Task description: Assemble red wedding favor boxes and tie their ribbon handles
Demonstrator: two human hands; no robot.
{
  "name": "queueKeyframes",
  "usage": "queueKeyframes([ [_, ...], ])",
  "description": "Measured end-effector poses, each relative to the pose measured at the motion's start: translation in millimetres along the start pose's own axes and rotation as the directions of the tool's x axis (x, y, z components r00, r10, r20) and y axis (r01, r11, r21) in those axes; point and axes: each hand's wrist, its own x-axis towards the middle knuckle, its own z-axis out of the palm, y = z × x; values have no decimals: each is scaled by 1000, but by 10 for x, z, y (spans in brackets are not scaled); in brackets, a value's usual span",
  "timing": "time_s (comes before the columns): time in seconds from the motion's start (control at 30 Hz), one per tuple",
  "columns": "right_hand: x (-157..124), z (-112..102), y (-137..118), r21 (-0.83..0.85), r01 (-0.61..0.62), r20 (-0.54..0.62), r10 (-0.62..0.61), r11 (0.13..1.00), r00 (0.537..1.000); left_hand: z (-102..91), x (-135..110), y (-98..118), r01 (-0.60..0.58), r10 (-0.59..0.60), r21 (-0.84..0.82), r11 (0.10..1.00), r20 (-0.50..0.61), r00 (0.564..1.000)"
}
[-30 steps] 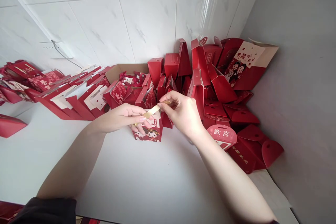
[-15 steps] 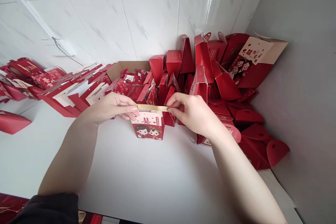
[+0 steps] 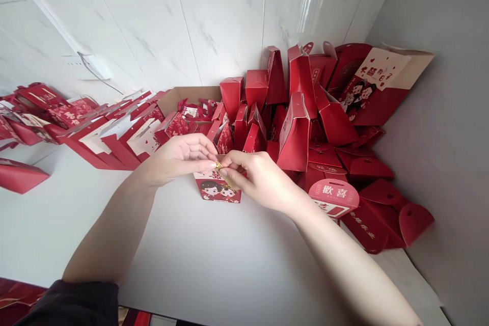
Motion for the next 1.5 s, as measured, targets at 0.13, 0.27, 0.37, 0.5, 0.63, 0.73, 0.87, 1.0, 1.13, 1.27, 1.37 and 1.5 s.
queueKeyframes([
  [0.13,-1,3,-20,-25,42,-77,-44,999,996,57,-11,31,-41,49,69,997,-115,992],
  [0.27,4,39,-37,-53,78,-164,-86,995,983,136,-75,80,-132,171,190,973,-204,964],
  [0.37,-3,51,-53,-51,64,-203,-73,997,977,187,-126,101,-136,163,169,976,-157,974],
  [0.5,-27,26,-90,-5,43,-189,-43,999,981,205,-149,98,-167,186,123,978,-160,969],
  [0.63,-48,-1,-116,14,24,-169,-21,1000,985,196,-140,89,-119,139,121,985,-168,976],
  [0.73,-44,2,-106,-3,21,-177,-21,1000,984,199,-135,94,-95,130,188,977,-185,974],
  [0.87,-23,28,-59,-86,74,-306,-97,994,947,208,-134,112,-73,118,252,965,-165,979],
  [1.0,-9,48,-15,-224,240,-294,-300,945,908,220,-135,115,3,14,182,983,-94,995],
  [1.13,-9,68,23,-324,271,-203,-346,907,916,225,-115,88,77,-77,100,992,-2,997],
  [1.27,-14,92,70,-432,242,-167,-341,869,925,209,-76,36,115,-115,124,986,-7,993],
  [1.37,-18,90,96,-509,230,-116,-330,830,937,203,-50,18,150,-156,118,982,44,987],
  [1.5,-18,59,119,-546,239,-64,-325,803,943,209,-34,47,182,-186,45,982,96,978],
])
